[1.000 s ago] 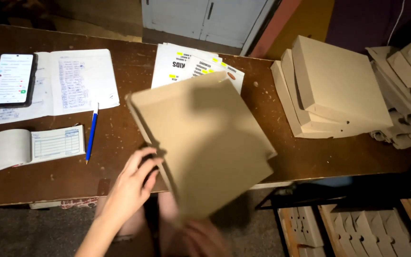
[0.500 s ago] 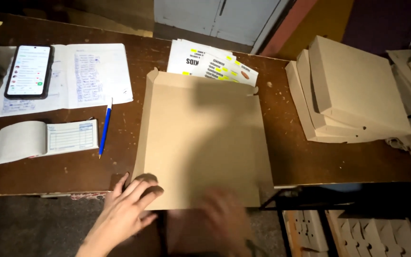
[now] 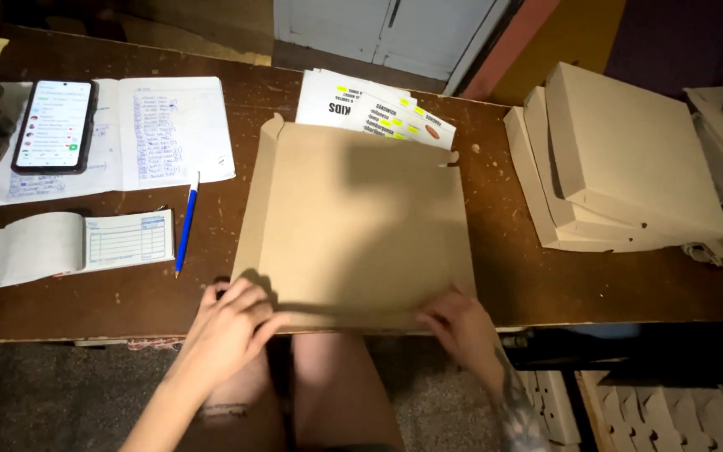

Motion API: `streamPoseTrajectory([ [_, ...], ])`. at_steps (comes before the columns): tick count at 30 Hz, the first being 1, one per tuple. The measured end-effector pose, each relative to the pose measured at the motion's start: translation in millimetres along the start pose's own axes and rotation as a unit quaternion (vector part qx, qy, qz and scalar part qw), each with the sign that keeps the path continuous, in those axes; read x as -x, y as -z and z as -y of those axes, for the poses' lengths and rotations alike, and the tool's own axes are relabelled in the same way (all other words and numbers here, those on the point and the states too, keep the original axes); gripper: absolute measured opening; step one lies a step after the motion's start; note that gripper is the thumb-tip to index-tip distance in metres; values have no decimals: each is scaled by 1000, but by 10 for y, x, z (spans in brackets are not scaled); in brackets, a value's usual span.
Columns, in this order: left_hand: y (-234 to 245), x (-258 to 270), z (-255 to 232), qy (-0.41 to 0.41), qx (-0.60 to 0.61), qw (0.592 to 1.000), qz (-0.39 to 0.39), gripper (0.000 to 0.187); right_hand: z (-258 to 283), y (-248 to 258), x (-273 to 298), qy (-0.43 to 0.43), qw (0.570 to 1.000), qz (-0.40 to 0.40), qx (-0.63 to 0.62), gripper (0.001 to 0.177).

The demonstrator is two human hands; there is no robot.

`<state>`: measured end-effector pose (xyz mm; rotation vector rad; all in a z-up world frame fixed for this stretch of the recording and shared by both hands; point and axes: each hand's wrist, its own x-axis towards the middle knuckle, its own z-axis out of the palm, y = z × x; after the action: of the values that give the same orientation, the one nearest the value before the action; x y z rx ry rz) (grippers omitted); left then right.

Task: Folding flat cardboard blanks into pizza boxes on a wooden table

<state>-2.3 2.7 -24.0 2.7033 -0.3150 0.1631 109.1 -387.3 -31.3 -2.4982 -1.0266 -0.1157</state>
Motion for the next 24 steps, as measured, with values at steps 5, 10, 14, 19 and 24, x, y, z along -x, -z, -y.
streamPoseTrajectory([
  [5,3,-262,44,90,-96,991,35,44,-130,-108,-253,-122,985,89,78,17],
  [10,161,-408,14,144,3,986,82,45,-129,-141,-283,-163,973,123,105,14],
  [14,139,-491,-39,195,-42,972,122,43,-90,-102,-246,-162,975,108,108,15],
  [19,217,-292,-48,181,25,976,121,38,-90,-15,-218,-135,979,29,152,18],
  [24,-13,-7,-387,39,91,993,65,13,116,167,-256,-128,945,-202,222,17],
])
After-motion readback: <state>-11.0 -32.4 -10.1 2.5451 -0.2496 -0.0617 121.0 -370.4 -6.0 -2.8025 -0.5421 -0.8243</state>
